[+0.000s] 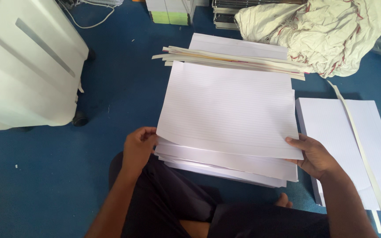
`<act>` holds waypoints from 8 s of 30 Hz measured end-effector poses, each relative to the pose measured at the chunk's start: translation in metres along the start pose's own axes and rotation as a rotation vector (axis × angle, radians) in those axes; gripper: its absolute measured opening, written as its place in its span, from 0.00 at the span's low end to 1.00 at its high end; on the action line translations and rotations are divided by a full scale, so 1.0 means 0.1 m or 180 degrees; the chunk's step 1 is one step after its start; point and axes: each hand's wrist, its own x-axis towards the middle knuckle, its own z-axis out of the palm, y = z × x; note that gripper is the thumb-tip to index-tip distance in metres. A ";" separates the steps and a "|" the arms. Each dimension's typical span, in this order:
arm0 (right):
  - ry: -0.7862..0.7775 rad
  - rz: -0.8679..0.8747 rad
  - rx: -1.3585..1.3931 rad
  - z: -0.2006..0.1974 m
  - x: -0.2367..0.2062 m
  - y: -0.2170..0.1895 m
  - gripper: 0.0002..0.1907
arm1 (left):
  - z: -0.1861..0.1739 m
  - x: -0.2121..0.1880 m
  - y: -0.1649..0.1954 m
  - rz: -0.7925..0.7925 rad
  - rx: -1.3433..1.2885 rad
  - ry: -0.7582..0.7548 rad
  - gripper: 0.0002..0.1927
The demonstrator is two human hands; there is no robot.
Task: The person sits on the floor and assembles notebooks by folding stacks of lined paper in half and inserting a plastic binding strip into the fold. They align the paper stacks and press the binding strip into place.
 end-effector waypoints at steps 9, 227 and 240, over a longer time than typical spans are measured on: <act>0.0137 0.0013 -0.0077 0.01 0.01 0.01 0.47 | 0.02 -0.01 0.15 -0.0411 -0.0150 0.0024 0.19; -0.0546 -0.3867 -0.3111 2.47 -0.31 -0.17 0.05 | 0.21 -0.11 -0.12 -0.0607 -0.2074 -0.0609 0.27; -0.0503 -0.3875 -0.3285 2.48 -0.27 -0.14 0.07 | 0.24 -0.02 -0.08 -0.0618 -0.1924 -0.0504 0.28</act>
